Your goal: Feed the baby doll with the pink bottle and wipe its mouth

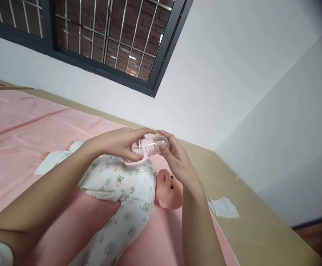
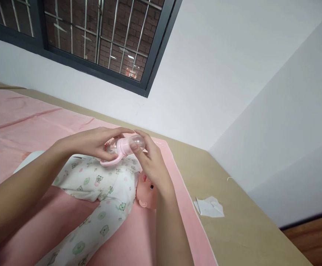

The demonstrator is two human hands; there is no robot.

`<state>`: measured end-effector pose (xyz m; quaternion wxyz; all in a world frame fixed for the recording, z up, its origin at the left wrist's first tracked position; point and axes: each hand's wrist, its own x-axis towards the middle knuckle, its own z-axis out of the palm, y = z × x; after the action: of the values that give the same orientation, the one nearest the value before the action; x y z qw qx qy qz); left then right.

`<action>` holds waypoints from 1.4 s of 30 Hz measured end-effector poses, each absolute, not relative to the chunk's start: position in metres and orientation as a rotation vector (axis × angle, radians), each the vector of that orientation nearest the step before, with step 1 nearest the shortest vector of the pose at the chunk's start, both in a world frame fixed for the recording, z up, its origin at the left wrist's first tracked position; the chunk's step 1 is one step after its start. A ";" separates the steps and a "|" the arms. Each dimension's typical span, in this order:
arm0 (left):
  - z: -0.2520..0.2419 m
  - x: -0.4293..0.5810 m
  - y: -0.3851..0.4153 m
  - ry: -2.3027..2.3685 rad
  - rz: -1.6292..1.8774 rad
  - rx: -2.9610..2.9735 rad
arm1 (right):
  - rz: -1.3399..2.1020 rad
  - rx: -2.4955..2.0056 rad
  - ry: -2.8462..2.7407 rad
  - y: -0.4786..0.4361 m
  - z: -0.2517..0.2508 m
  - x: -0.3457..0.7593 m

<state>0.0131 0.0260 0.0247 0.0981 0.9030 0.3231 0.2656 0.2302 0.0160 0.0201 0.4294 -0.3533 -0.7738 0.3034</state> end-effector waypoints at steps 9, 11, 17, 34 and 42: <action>0.025 0.014 0.027 0.984 0.872 2.620 | 0.794 -0.926 -1.870 0.018 0.018 0.228; 0.026 0.014 0.027 0.955 0.902 2.635 | 0.783 -0.922 -1.864 0.018 0.018 0.227; 0.023 0.014 0.030 0.970 1.037 2.704 | 0.736 -0.877 -1.869 0.016 0.019 0.223; 0.021 0.009 0.040 1.103 1.116 2.792 | 0.738 -0.823 -1.851 0.027 0.008 0.211; 0.022 0.007 0.043 1.137 1.123 2.814 | 0.663 -0.780 -1.842 0.032 0.000 0.207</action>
<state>0.0073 0.0432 0.0217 -0.0471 0.8687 0.3509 0.3466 0.2073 0.0316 -0.0001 0.4944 -0.3217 -0.7598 0.2734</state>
